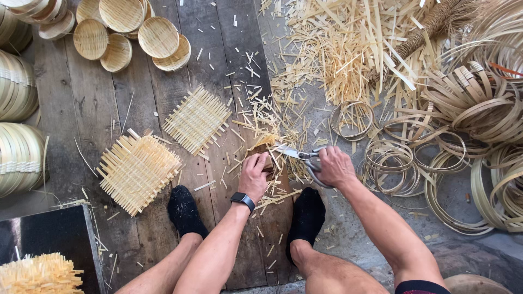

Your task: The person assembles circular bamboo frames and woven bases by hand, using scissors to trim excess strips and a metal hoop to shape the components.

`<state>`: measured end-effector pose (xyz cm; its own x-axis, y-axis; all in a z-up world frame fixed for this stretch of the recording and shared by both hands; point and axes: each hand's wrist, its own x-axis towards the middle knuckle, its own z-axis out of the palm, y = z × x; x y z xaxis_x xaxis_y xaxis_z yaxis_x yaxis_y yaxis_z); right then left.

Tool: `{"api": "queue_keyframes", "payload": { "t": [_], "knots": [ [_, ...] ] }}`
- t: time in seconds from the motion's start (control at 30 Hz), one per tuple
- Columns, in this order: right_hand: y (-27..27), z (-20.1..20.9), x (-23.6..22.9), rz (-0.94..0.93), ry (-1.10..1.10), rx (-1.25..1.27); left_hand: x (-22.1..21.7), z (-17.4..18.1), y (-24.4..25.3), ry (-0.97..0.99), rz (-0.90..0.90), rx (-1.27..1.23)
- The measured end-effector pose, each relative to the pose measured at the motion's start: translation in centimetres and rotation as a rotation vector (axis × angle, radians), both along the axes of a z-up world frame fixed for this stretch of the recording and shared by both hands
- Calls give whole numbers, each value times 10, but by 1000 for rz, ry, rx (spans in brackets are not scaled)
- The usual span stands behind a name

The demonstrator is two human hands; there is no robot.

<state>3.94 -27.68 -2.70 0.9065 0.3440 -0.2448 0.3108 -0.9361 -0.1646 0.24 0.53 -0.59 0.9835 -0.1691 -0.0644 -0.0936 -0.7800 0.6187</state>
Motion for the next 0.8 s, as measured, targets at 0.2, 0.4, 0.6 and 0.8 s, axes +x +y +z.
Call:
{"api": "queue_keyframes", "payload": {
  "t": [0.2, 0.4, 0.6, 0.8],
  "knots": [
    [11, -12, 6, -38, 218, -118, 2, 8, 9, 123, -15, 7],
    [-2, 13, 1, -18, 78, -20, -7, 13, -20, 80, 305, -117],
    [14, 2, 5, -61, 187, -68, -9, -3, -17, -20, 201, -142],
    [-5, 3, -1, -2, 158, -79, -9, -10, 2, 51, 119, -198]
  ]
}}
